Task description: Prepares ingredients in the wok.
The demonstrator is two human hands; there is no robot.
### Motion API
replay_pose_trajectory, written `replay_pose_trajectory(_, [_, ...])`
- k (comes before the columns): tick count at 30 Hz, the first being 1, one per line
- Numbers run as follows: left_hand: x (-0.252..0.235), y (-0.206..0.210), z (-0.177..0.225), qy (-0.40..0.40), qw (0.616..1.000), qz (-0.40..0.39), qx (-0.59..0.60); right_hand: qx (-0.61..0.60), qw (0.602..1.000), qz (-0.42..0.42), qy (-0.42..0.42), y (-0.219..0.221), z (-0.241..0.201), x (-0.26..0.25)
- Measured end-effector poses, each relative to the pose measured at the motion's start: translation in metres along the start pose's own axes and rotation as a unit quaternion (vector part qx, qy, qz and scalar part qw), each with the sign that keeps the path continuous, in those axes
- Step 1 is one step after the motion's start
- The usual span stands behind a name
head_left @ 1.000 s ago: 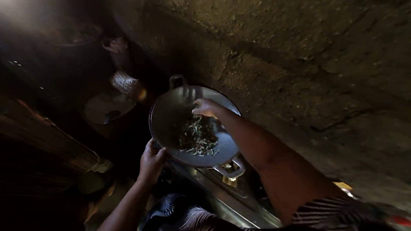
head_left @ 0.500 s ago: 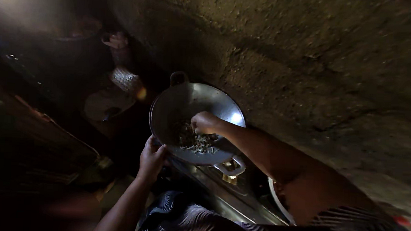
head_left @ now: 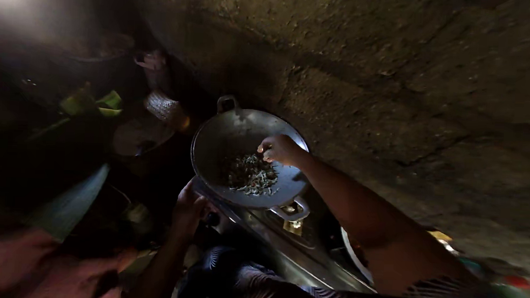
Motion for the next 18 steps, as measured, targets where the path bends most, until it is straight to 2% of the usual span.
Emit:
replay_pose_trajectory(3, [0.018, -0.007, -0.009, 0.020, 0.999, -0.003, -0.027, -0.004, 0.994, 0.087, -0.062, -0.024, -0.022, 0.010])
replay_pose_trajectory(7, [0.041, -0.014, -0.028, -0.016, 0.998, 0.014, -0.060, 0.139, 0.989, -0.001, -0.045, 0.026, 0.002, 0.001])
replay_pose_trajectory(10, [0.062, -0.019, -0.031, 0.016, 0.998, 0.021, -0.052, 0.109, 0.986, 0.108, -0.069, -0.005, -0.024, 0.010])
replay_pose_trajectory(11, [0.067, -0.019, -0.039, 0.012, 0.998, 0.019, -0.053, 0.117, 0.983, 0.118, -0.075, -0.007, -0.029, 0.012])
replay_pose_trajectory(14, [0.083, -0.018, -0.048, 0.000, 0.993, 0.016, -0.120, 0.174, 0.984, 0.026, -0.042, 0.022, -0.009, 0.007])
replay_pose_trajectory(16, [0.094, -0.018, -0.054, -0.031, 0.993, 0.015, -0.111, 0.118, 0.991, 0.057, -0.024, 0.008, -0.005, 0.006])
replay_pose_trajectory(18, [0.110, -0.019, -0.071, -0.071, 0.994, 0.011, -0.081, -0.016, 0.997, 0.073, 0.015, 0.009, 0.008, 0.014])
Point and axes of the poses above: each hand's wrist, its own x-axis away from the middle knuckle, its own y-axis out of the palm, z = x × y, the point moved 9 cm from there along -x, towards the middle knuckle, and after that the axes turned 8 degrees about -y, right-handed, at the moved point
